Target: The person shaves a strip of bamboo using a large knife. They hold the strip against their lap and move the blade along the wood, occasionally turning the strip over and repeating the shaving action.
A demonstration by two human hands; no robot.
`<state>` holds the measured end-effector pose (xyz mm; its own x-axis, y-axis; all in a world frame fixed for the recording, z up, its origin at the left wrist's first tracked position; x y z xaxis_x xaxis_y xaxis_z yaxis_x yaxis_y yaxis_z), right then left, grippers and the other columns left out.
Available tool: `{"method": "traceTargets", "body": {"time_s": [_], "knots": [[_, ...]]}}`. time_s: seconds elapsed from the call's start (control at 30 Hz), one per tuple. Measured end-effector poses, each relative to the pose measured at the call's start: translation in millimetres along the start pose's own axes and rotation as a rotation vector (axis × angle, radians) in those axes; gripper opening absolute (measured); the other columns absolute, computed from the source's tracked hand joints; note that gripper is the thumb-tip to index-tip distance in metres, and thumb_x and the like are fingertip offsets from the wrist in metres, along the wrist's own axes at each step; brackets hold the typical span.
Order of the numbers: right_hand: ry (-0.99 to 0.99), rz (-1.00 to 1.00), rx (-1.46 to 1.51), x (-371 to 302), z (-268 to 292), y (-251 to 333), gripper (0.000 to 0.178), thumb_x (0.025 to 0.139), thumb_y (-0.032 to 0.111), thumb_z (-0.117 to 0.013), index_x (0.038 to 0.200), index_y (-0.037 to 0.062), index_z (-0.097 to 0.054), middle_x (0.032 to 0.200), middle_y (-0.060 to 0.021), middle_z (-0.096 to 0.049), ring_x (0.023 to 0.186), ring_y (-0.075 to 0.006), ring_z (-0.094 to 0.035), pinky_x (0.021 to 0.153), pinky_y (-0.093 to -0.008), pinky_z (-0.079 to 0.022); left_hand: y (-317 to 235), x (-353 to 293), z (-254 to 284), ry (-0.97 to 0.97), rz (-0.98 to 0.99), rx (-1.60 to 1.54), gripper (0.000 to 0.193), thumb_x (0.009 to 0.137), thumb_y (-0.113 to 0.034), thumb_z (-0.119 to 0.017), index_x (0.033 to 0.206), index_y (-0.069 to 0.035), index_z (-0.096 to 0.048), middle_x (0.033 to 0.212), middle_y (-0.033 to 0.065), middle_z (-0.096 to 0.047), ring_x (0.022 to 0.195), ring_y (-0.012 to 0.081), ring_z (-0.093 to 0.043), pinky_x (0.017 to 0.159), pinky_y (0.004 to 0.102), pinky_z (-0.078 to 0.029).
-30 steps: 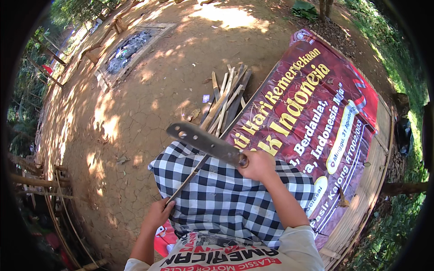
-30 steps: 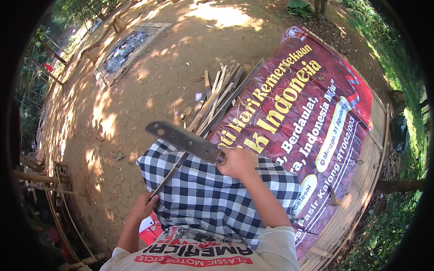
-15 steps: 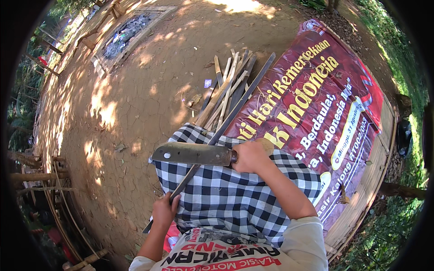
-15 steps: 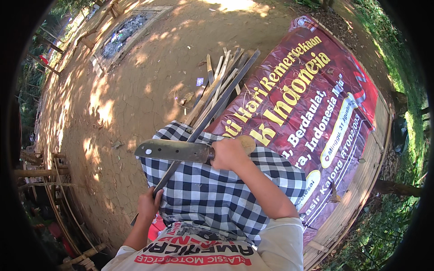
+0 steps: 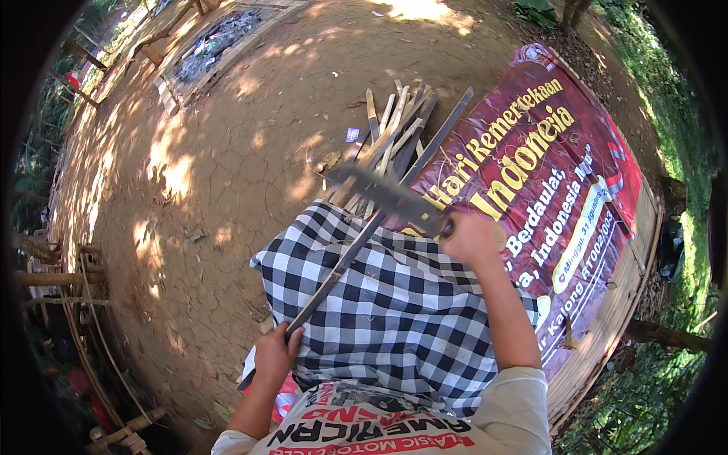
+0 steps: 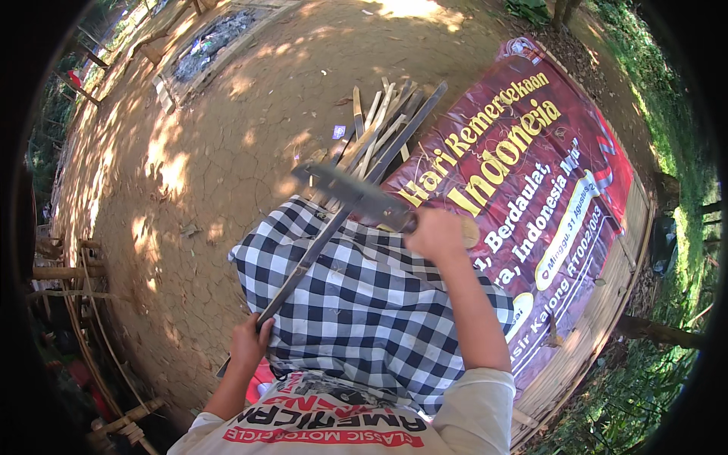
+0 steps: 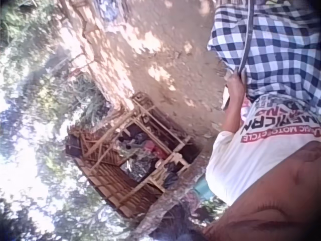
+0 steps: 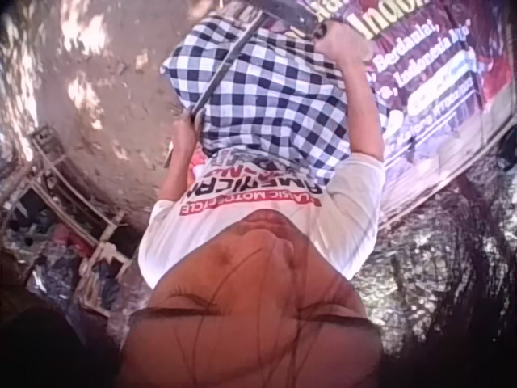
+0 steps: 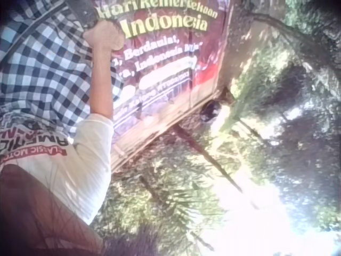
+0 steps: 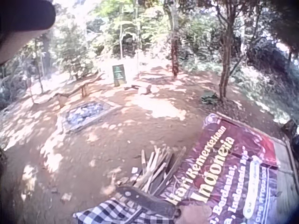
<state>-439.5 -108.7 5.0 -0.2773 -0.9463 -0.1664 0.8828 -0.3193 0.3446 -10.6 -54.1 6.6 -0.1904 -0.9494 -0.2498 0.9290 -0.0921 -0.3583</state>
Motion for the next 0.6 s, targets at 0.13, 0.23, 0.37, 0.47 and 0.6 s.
{"method": "traceTargets", "body": {"time_s": [0.13, 0.23, 0.37, 0.47, 0.6], "knots": [[-0.121, -0.384, 0.072, 17.9, 47.1, -132.3, 0.031, 0.071, 0.026, -0.066, 0.09, 0.0014, -0.069, 0.083, -0.0243, -0.068, 0.081, -0.0408, -0.067, 0.075, -0.0473, -0.053, -12.3, 8.0, 0.0, 0.037, -0.024, -0.005, 0.034, 0.091, -0.037, -0.063, 0.085, -0.003, -0.062, 0.065, 0.0233, -0.061, 0.062, 0.0436, -0.061, 0.056, 0.05, -0.047], [-0.06, -0.383, 0.071, 9.4, 49.7, -136.6, 0.028, 0.071, 0.024, -0.065, 0.089, 0.0024, -0.069, 0.081, -0.0255, -0.067, 0.083, -0.0421, -0.067, 0.076, -0.0477, -0.053, -8.4, 7.5, -3.8, 0.047, -0.016, -0.051, 0.033, 0.091, -0.034, -0.064, 0.085, -0.002, -0.063, 0.064, 0.0242, -0.06, 0.062, 0.0441, -0.061, 0.056, 0.0499, -0.047], [-0.115, -0.174, 0.116, -2.1, 23.9, -64.1, 0.026, 0.068, 0.024, -0.067, 0.081, 0.0005, -0.068, 0.075, -0.0232, -0.066, 0.074, -0.0409, -0.065, 0.071, -0.0485, -0.053, -7.0, 6.3, -8.2, 0.042, -0.004, -0.095, 0.032, 0.091, -0.033, -0.064, 0.087, -0.001, -0.064, 0.064, 0.0238, -0.06, 0.062, 0.0435, -0.062, 0.055, 0.049, -0.047], [-0.009, 0.066, 0.107, -4.0, 7.8, 14.5, 0.025, 0.068, 0.025, -0.066, 0.078, 0.0022, -0.067, 0.074, -0.0213, -0.066, 0.072, -0.0397, -0.066, 0.069, -0.0485, -0.053, -11.4, 5.5, -3.3, 0.039, 0.0, -0.042, 0.032, 0.091, -0.033, -0.064, 0.089, -0.001, -0.064, 0.065, 0.024, -0.061, 0.062, 0.0435, -0.063, 0.054, 0.0486, -0.047], [0.084, 0.298, 0.063, 7.1, -10.5, 70.9, 0.022, 0.066, 0.026, -0.065, 0.075, 0.0064, -0.068, 0.07, -0.0195, -0.066, 0.069, -0.0384, -0.066, 0.067, -0.048, -0.053, -8.6, 3.8, -3.6, 0.016, -0.036, -0.022, 0.03, 0.091, -0.032, -0.065, 0.087, -0.002, -0.063, 0.064, 0.0246, -0.06, 0.063, 0.0442, -0.062, 0.054, 0.049, -0.047]]}}
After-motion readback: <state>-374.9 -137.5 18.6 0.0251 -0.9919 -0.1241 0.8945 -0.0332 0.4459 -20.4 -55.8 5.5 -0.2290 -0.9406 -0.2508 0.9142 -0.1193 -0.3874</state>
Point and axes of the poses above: each hand's wrist, its own x-axis towards the middle knuckle, its own z-axis out of the back of the hand, y = z × x, the point moved 10 cm from there along x, towards the middle knuckle
